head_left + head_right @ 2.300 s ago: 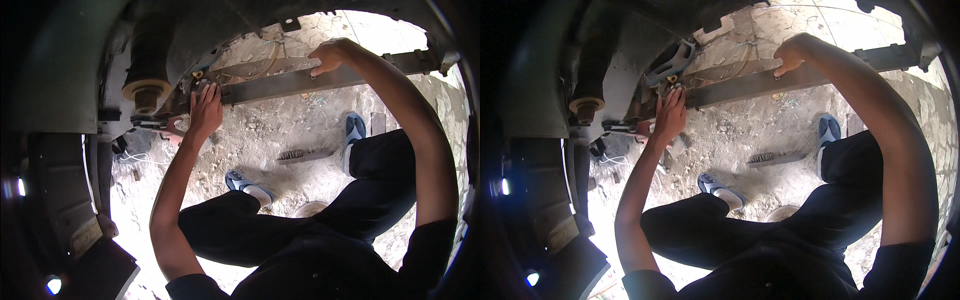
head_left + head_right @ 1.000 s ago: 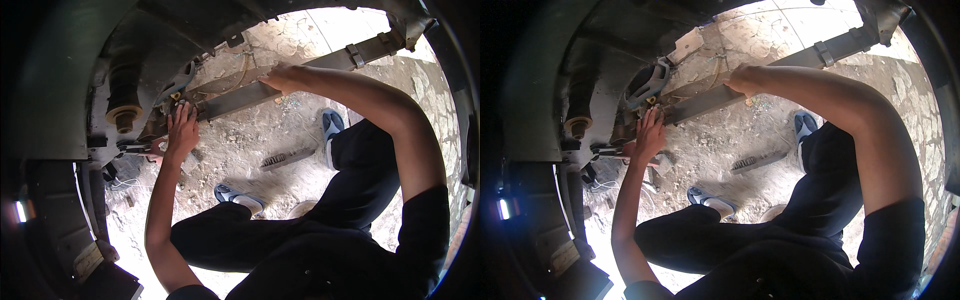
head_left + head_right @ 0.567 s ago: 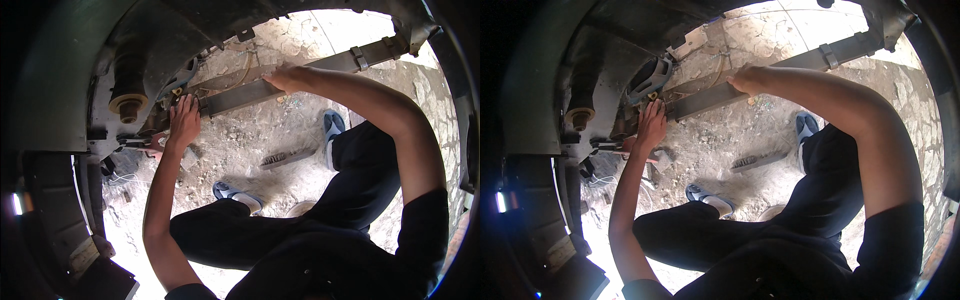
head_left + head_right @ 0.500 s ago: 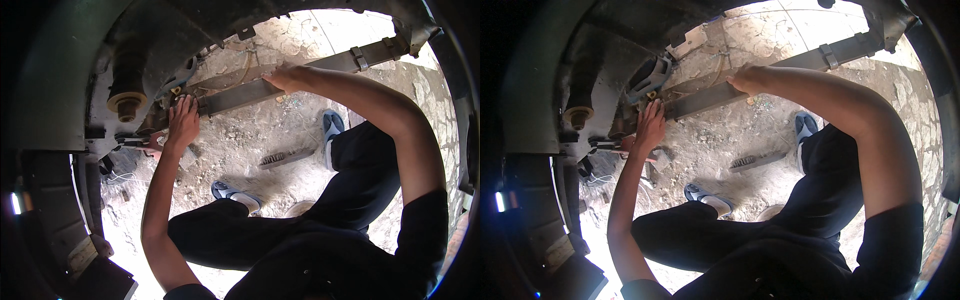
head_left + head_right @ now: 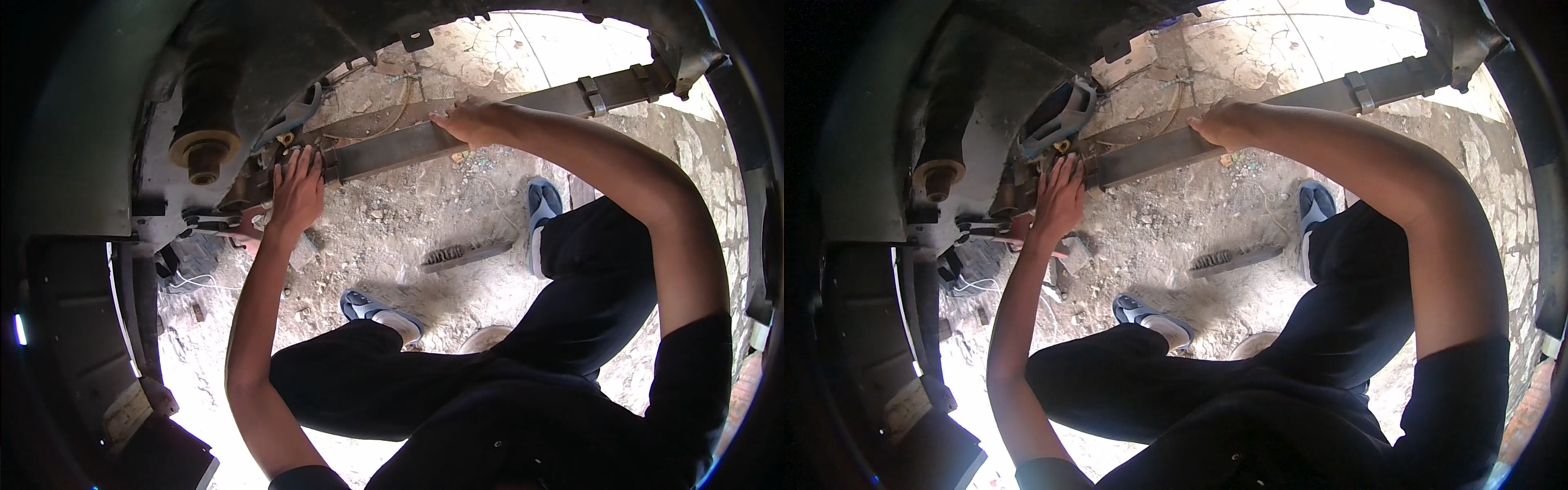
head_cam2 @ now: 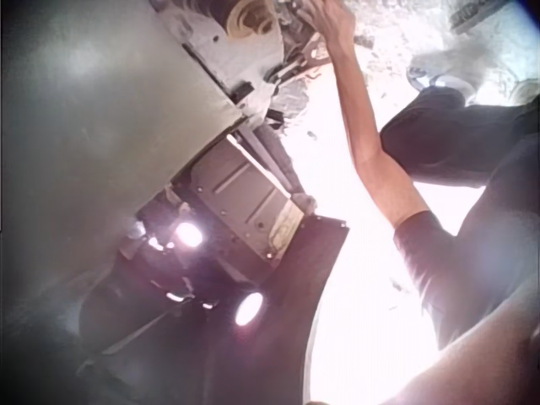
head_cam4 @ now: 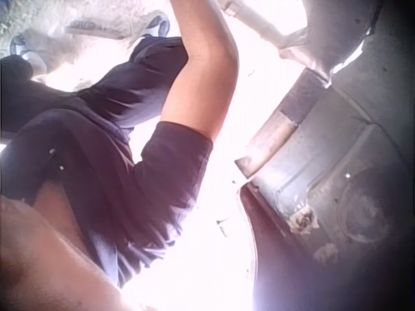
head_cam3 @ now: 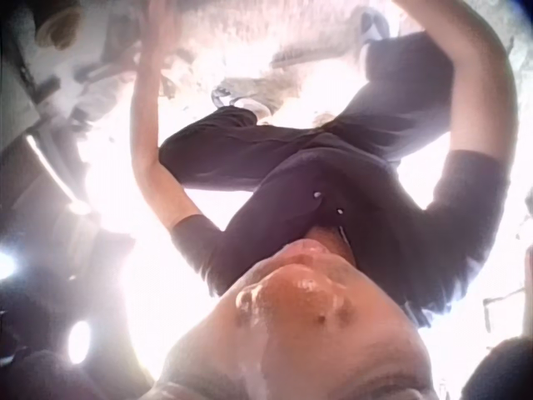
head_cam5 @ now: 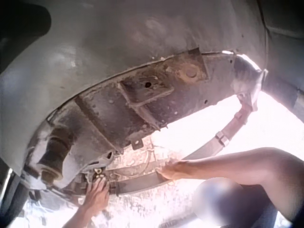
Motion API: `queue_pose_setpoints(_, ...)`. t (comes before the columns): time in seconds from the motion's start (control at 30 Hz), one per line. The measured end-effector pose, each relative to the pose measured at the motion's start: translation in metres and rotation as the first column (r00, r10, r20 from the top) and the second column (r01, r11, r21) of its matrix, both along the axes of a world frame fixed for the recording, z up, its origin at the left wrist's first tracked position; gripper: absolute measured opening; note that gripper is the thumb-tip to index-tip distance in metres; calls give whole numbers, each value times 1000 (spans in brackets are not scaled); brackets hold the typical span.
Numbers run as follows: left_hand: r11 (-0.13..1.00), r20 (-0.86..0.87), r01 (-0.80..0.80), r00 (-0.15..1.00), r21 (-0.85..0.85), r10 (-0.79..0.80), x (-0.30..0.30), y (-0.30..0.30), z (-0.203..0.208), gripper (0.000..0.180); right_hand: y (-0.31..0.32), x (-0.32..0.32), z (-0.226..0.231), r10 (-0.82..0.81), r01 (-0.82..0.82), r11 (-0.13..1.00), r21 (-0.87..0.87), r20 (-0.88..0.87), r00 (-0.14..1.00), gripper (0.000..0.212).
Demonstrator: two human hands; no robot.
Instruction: The person scrubs a metal beam under a vehicle with a wire brush, then wipes the same area with a cloth. The person is squatting under the vehicle during the task.
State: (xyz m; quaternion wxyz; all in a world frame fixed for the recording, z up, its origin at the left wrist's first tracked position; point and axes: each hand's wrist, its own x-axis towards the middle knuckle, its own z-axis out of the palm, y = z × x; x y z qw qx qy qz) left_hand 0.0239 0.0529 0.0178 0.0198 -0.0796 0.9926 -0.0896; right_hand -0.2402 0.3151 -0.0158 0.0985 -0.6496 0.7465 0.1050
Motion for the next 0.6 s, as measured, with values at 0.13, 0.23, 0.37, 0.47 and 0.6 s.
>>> queue_pose_setpoints(0.13,1000,28,-20,999,-1,20,1,1,1,46,-4,1,7,-94,86,984,154,45,995,99)
queue_pose_setpoints(0.23,999,34,-28,999,28,27,15,0,2,46,-3,5,14,-26,22,996,88,43,999,92)
queue_pose_setpoints(0.37,1000,0,-8,1000,21,8,28,12,-2,46,-4,3,14,-108,98,975,199,42,993,103)
queue_pose_setpoints(0.47,1000,-26,-2,1000,13,3,40,19,-11,46,-6,7,18,-105,98,968,233,17,994,104)
queue_pose_setpoints(0.6,1000,-54,1,999,6,-1,44,24,-17,46,-8,6,10,-87,88,976,199,-11,996,99)
